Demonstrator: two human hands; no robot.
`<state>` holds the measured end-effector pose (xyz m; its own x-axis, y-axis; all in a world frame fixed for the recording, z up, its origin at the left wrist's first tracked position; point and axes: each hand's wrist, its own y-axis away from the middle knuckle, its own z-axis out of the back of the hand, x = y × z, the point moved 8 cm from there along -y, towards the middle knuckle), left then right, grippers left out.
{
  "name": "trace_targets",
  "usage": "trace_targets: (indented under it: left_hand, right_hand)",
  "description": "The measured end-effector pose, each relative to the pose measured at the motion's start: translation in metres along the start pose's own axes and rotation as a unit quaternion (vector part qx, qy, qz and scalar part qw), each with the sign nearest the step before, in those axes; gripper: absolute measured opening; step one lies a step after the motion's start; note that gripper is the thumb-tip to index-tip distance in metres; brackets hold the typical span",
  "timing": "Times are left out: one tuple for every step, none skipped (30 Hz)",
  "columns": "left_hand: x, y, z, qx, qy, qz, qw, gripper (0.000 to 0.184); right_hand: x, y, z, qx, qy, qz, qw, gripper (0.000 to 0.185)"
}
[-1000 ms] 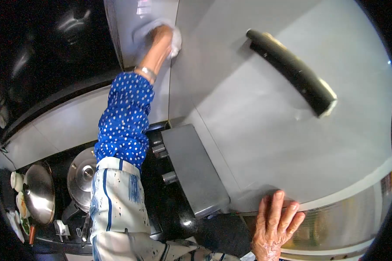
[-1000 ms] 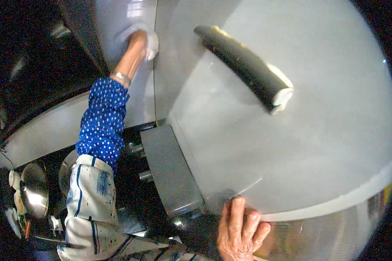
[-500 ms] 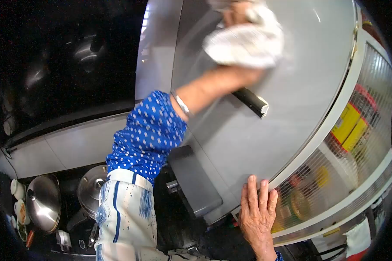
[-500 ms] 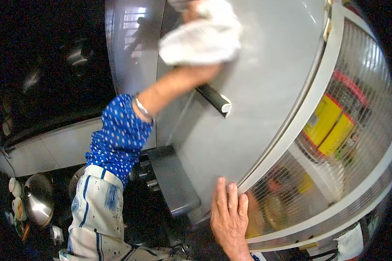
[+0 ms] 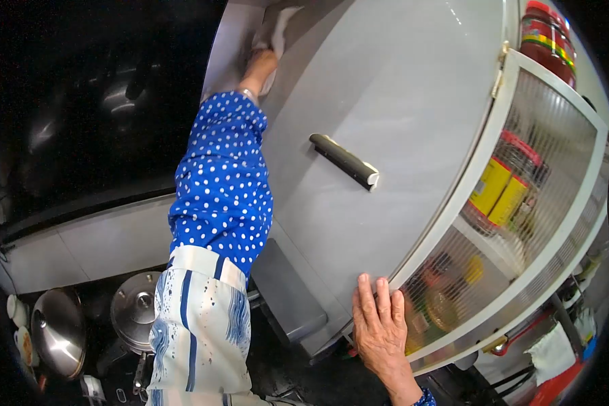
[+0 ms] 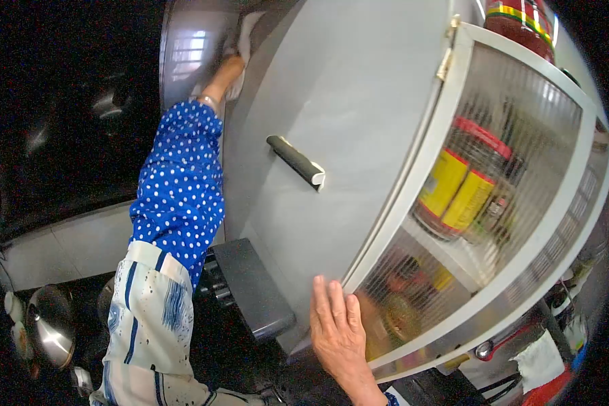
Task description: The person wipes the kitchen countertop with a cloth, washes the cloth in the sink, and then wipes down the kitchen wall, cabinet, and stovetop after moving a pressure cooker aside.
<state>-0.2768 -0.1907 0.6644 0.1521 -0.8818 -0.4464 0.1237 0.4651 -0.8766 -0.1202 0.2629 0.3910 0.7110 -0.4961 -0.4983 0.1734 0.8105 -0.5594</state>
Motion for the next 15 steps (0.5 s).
trace_targets:
  left_hand:
    - [0.020,-0.002,-0.009,-0.019,0.012,0.042,0.999,0.029]
    - [0.026,-0.001,-0.007,-0.038,0.023,0.084,0.996,0.031]
    - [0.034,-0.002,-0.007,-0.055,0.033,0.126,0.990,0.033]
    - [0.035,-0.004,-0.011,-0.052,0.029,0.125,0.990,0.033]
    - [0.012,-0.004,-0.001,-0.030,0.020,0.080,0.996,0.033]
    - [-0.022,-0.001,0.016,-0.008,0.013,0.035,0.999,0.032]
    - [-0.056,0.003,0.033,0.014,0.005,-0.008,1.000,0.032]
    - [-0.098,0.012,0.054,0.035,0.000,-0.053,0.998,0.032]
    - [-0.133,0.022,0.079,0.005,0.087,-0.041,0.995,0.028]
    - [-0.168,0.040,0.103,-0.025,0.171,-0.029,0.984,0.024]
    - [-0.203,0.061,0.124,-0.051,0.161,-0.051,0.984,0.022]
    - [-0.231,0.083,0.139,-0.078,0.151,-0.075,0.983,0.020]
    - [-0.258,0.110,0.150,-0.132,0.161,-0.177,0.962,0.016]
    - [-0.280,0.138,0.162,-0.185,0.169,-0.276,0.928,0.012]
    - [-0.288,0.157,0.180,-0.212,0.210,-0.277,0.913,0.015]
  right_hand:
    - [-0.002,0.002,0.002,-0.006,0.000,-0.004,1.000,0.033]
    - [-0.002,0.002,0.002,-0.008,-0.005,0.004,1.000,0.034]
    - [-0.001,0.001,0.000,-0.008,-0.011,0.012,1.000,0.034]
    - [-0.001,0.001,-0.001,-0.007,-0.016,0.011,1.000,0.034]
    - [-0.001,0.000,-0.002,-0.009,-0.018,0.013,1.000,0.034]
    - [0.000,-0.001,-0.003,-0.012,-0.019,0.014,1.000,0.034]
    - [0.000,-0.003,-0.004,-0.011,-0.021,0.016,1.000,0.034]
    - [0.000,-0.003,-0.003,-0.012,-0.024,0.014,1.000,0.034]
    - [0.000,-0.003,-0.002,-0.012,-0.027,0.011,1.000,0.034]
    - [0.001,-0.003,-0.004,-0.012,-0.028,0.011,0.999,0.034]
    - [0.000,-0.003,-0.003,-0.008,-0.030,0.013,0.999,0.034]
    - [0.000,-0.003,-0.002,-0.006,-0.032,0.014,0.999,0.034]
    - [0.000,-0.004,0.000,-0.010,-0.030,0.013,0.999,0.034]
    - [-0.001,-0.003,0.002,-0.015,-0.047,0.011,0.999,0.035]
    - [-0.001,-0.003,0.003,-0.017,-0.064,0.010,0.998,0.035]
